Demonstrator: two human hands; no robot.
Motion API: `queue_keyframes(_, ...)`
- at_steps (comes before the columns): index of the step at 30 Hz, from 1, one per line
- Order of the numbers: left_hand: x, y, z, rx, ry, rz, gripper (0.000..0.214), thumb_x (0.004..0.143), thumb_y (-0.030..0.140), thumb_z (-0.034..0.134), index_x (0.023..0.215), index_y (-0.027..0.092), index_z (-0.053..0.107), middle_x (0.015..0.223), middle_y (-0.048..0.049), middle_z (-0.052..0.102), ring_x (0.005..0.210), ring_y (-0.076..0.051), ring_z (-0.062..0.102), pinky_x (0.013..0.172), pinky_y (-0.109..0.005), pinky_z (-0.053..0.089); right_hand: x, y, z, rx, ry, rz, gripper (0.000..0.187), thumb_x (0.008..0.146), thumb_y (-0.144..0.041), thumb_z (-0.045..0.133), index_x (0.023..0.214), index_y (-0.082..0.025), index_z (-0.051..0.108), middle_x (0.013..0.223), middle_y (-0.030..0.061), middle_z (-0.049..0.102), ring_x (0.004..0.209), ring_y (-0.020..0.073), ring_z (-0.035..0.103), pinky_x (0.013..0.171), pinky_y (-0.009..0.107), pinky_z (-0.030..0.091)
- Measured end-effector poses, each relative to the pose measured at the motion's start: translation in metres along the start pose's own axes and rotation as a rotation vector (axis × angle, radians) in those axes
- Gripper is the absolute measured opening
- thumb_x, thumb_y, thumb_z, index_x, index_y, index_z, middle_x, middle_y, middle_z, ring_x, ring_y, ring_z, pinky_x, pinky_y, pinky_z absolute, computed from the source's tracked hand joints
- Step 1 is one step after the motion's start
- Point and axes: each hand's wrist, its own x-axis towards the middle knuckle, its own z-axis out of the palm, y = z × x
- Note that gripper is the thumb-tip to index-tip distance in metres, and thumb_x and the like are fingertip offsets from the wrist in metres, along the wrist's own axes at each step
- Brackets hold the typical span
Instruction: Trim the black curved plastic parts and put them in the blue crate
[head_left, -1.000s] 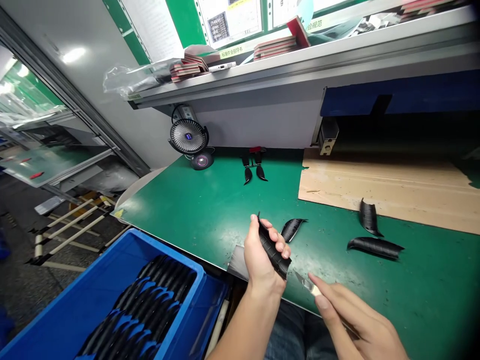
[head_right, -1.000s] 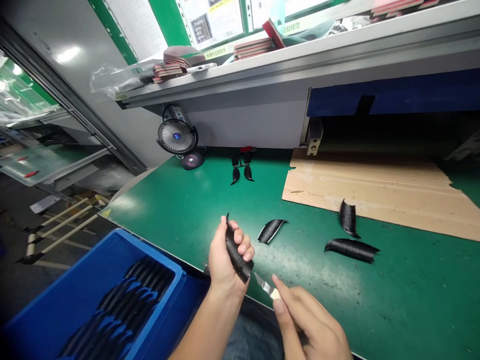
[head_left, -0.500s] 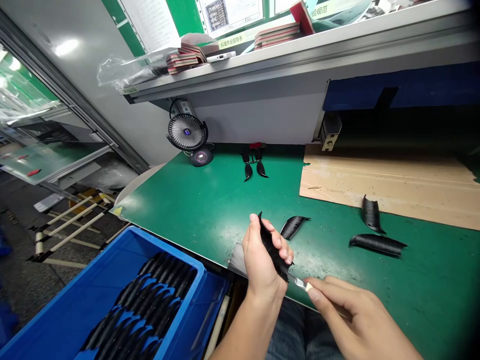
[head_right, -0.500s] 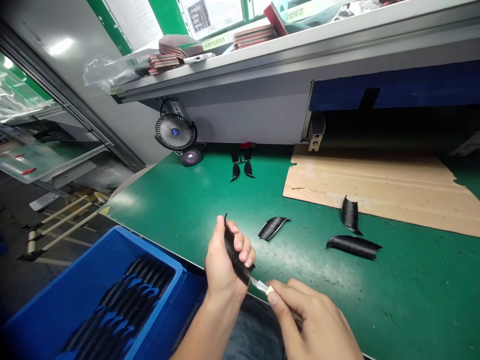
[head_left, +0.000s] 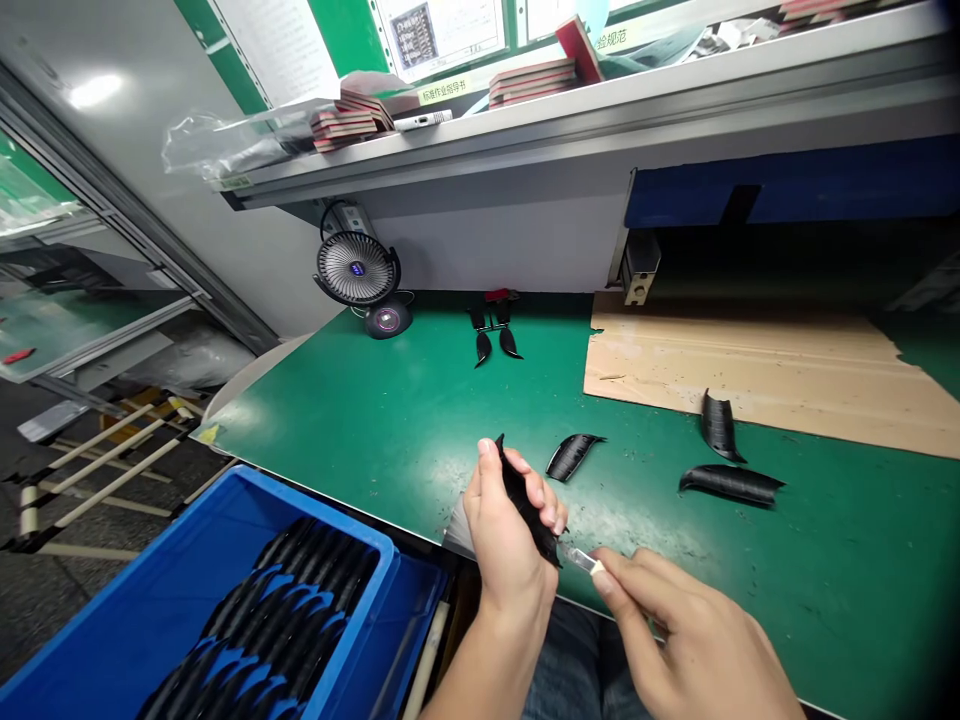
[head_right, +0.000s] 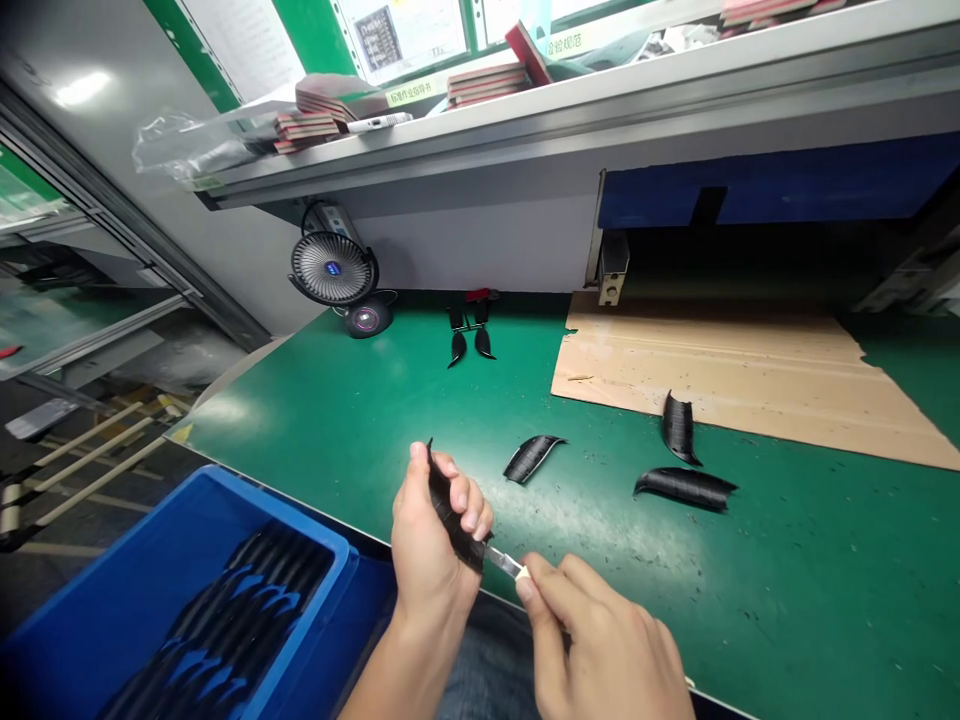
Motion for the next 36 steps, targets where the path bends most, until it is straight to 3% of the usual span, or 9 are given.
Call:
queue_keyframes(4,0.000,-0.001,0.000,0.003,-0.003,-0.001,0.034,0.088,0.046,0.050,0.069,0.018,0.048,0.045,0.0050,0.038,0.035,-0.008,0.032,0.033,-0.017,0.029,-0.001,-0.006,0.000,-0.133,0.105,-0.040,0.028,0.096,-0.035,0.038,0.104,-0.028,0.063,0.069,-0.0019,0.060,0.045,0.0129,0.058,0.033,0.024,0.032)
queue_keyframes(8,0.007,0.000,-0.003,-0.022,0.041,-0.032,0.029,0.087,0.043,0.053,0.072,0.018,0.048,0.050,0.0052,0.040,0.038,-0.008,0.036,0.035,-0.018,0.033,-0.003,-0.012,-0.002,-0.210,0.280,-0.124,0.022,0.093,-0.024,0.047,0.105,-0.022,0.066,0.067,0.0000,0.061,0.051,0.0134,0.056,0.047,0.026,0.036)
queue_keyframes(12,0.012,-0.002,-0.004,-0.070,0.099,-0.094,0.025,0.087,0.041,0.054,0.077,0.018,0.049,0.054,0.0052,0.042,0.041,-0.007,0.040,0.038,-0.018,0.036,-0.005,-0.012,0.003,0.223,0.503,-0.004,0.023,0.087,-0.019,0.060,0.109,-0.024,0.063,0.075,0.0031,0.064,0.062,0.0164,0.057,0.060,0.027,0.043)
queue_keyframes(16,-0.001,-0.010,0.001,0.006,-0.049,-0.121,0.030,0.087,0.045,0.054,0.075,0.018,0.048,0.053,0.0048,0.044,0.041,-0.008,0.043,0.041,-0.019,0.040,0.014,-0.011,0.013,0.770,0.194,0.449,0.034,0.081,-0.047,0.064,0.099,-0.018,0.060,0.074,0.0030,0.061,0.050,0.0131,0.050,0.045,0.023,0.041)
queue_keyframes(19,-0.001,-0.016,0.001,0.144,-0.218,-0.132,0.035,0.086,0.049,0.053,0.072,0.017,0.047,0.052,0.0042,0.044,0.042,-0.009,0.045,0.043,-0.020,0.042,0.030,-0.013,0.021,0.873,-0.033,0.515,0.036,0.081,-0.053,0.060,0.080,-0.017,0.059,0.071,0.0017,0.062,0.054,0.0137,0.051,0.051,0.023,0.042)
queue_keyframes(23,0.047,-0.016,-0.009,0.424,-0.236,-0.040,0.039,0.084,0.058,0.048,0.077,0.019,0.044,0.058,0.0047,0.046,0.044,-0.009,0.046,0.043,-0.021,0.043,0.017,-0.009,0.026,0.767,-0.048,0.549,0.038,0.083,-0.053,0.055,0.070,-0.018,0.061,0.068,0.0025,0.064,0.064,0.0181,0.056,0.058,0.025,0.040)
queue_keyframes(29,0.132,-0.028,-0.030,0.844,-0.242,0.140,0.030,0.081,0.048,0.054,0.078,0.018,0.052,0.062,-0.0015,0.057,0.054,-0.018,0.060,0.055,-0.030,0.050,-0.025,0.069,0.009,0.182,0.134,0.638,0.035,0.086,-0.052,0.046,0.083,-0.023,0.066,0.071,0.0010,0.065,0.053,0.0173,0.052,0.051,0.026,0.039)
queue_keyframes(33,0.140,-0.046,-0.028,1.001,-0.264,0.270,0.012,0.078,0.029,0.058,0.078,0.017,0.061,0.083,-0.0074,0.064,0.088,-0.024,0.060,0.090,-0.041,0.044,-0.014,0.139,-0.018,-0.100,0.224,0.592,0.029,0.087,-0.042,0.044,0.103,-0.027,0.064,0.117,0.0013,0.059,0.076,0.0211,0.059,0.053,0.027,0.040)
queue_keyframes(36,0.130,-0.044,-0.022,1.043,-0.233,0.358,0.018,0.078,0.021,0.053,0.094,0.019,0.061,0.107,-0.0098,0.059,0.117,-0.028,0.045,0.107,-0.048,0.027,-0.003,0.163,-0.032,-0.075,0.194,0.542,0.026,0.086,-0.040,0.047,0.102,-0.030,0.065,0.113,-0.0013,0.060,0.066,0.0172,0.058,0.045,0.026,0.036)
